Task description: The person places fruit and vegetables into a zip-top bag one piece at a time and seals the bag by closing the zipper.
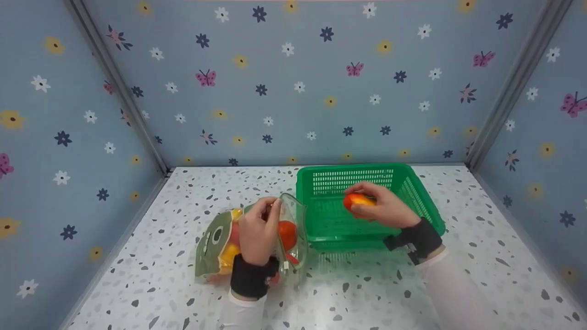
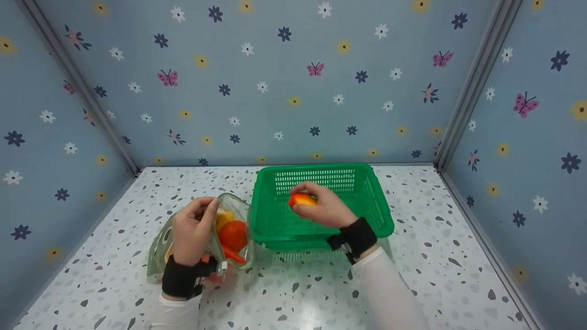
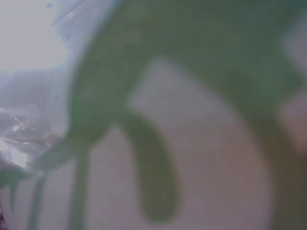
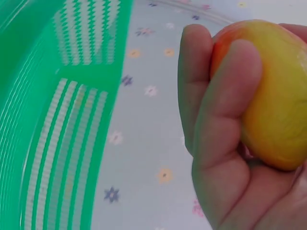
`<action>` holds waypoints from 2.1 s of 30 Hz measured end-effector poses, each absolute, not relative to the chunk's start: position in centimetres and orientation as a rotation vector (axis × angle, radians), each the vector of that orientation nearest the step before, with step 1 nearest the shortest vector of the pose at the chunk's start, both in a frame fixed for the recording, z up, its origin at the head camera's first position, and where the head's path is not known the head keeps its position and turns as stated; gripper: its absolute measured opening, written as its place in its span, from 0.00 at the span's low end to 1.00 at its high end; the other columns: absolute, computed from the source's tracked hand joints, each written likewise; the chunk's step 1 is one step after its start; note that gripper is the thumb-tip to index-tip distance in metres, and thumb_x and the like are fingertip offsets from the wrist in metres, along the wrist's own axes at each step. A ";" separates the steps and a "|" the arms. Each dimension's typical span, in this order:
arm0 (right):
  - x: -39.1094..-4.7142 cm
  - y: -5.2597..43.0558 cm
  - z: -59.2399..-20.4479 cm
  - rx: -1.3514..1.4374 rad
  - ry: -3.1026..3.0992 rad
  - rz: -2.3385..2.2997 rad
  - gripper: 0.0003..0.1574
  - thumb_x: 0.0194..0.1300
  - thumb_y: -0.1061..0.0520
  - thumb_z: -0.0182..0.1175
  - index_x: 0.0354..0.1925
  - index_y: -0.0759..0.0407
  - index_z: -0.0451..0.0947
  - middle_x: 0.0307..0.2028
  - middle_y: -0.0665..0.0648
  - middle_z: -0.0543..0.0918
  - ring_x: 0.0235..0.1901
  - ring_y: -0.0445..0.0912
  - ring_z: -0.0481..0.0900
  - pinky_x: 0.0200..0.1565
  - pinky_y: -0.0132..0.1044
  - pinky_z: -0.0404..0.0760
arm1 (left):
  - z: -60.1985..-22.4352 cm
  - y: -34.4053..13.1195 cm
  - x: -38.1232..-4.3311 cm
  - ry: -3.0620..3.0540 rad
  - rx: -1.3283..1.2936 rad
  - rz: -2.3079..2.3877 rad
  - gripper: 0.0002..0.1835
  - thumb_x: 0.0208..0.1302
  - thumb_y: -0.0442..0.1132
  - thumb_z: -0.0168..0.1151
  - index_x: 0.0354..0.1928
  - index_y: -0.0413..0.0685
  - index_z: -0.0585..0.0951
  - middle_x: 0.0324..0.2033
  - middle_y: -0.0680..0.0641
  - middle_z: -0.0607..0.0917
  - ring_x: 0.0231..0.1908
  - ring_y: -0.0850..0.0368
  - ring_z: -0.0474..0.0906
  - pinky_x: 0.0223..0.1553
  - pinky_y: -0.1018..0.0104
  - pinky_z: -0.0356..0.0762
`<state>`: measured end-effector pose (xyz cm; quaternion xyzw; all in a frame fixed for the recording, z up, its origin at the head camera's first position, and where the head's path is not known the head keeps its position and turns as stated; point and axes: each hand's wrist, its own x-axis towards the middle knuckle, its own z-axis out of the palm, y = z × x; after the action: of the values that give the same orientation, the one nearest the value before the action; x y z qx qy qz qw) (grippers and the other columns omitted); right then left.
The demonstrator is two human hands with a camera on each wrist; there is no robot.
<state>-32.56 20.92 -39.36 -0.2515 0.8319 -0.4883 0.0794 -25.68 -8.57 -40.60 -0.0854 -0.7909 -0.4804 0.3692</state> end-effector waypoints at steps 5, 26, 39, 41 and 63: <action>-31.5 17.6 -39.5 -0.838 2.379 -1.624 0.22 0.72 0.56 0.63 0.62 0.55 0.76 0.52 0.66 0.82 0.43 0.53 0.79 0.36 0.36 0.83 | -40.6 -8.6 -25.7 -2.036 -0.216 -1.249 0.07 0.72 0.36 0.64 0.38 0.39 0.86 0.20 0.47 0.77 0.21 0.62 0.66 0.24 0.75 0.65; -28.4 7.3 -42.0 -1.008 2.049 -1.714 0.38 0.74 0.62 0.52 0.78 0.66 0.56 0.76 0.67 0.64 0.65 0.56 0.72 0.61 0.31 0.77 | -40.5 -8.5 -25.6 -2.026 -0.219 -1.211 0.07 0.71 0.37 0.65 0.37 0.41 0.87 0.21 0.47 0.83 0.21 0.62 0.70 0.25 0.72 0.72; -28.7 3.5 -45.6 -1.132 2.343 -1.850 0.30 0.70 0.70 0.60 0.67 0.68 0.63 0.62 0.70 0.79 0.62 0.61 0.81 0.61 0.44 0.82 | -40.4 -8.3 -25.4 -2.055 -0.212 -1.116 0.07 0.71 0.36 0.64 0.38 0.40 0.87 0.26 0.45 0.87 0.22 0.56 0.76 0.29 0.66 0.80; -28.7 3.0 -46.3 -1.171 2.527 -1.769 0.30 0.69 0.71 0.60 0.67 0.67 0.66 0.55 0.68 0.84 0.52 0.56 0.86 0.54 0.40 0.85 | -40.4 -8.2 -25.3 -2.065 -0.211 -1.116 0.07 0.72 0.36 0.64 0.38 0.40 0.87 0.27 0.45 0.87 0.23 0.56 0.77 0.30 0.66 0.81; -28.0 5.5 -43.8 -1.355 2.613 -1.392 0.11 0.74 0.62 0.59 0.48 0.59 0.87 0.39 0.56 0.90 0.36 0.41 0.84 0.43 0.31 0.83 | -40.5 -8.8 -25.3 -2.031 -0.237 -1.178 0.06 0.71 0.35 0.65 0.36 0.39 0.86 0.20 0.48 0.78 0.21 0.64 0.66 0.25 0.72 0.66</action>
<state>-27.95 5.46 -43.84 -0.4156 0.8012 -0.4267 -0.0571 -25.32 -8.78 -40.51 -0.0927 -0.7957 -0.4615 0.3811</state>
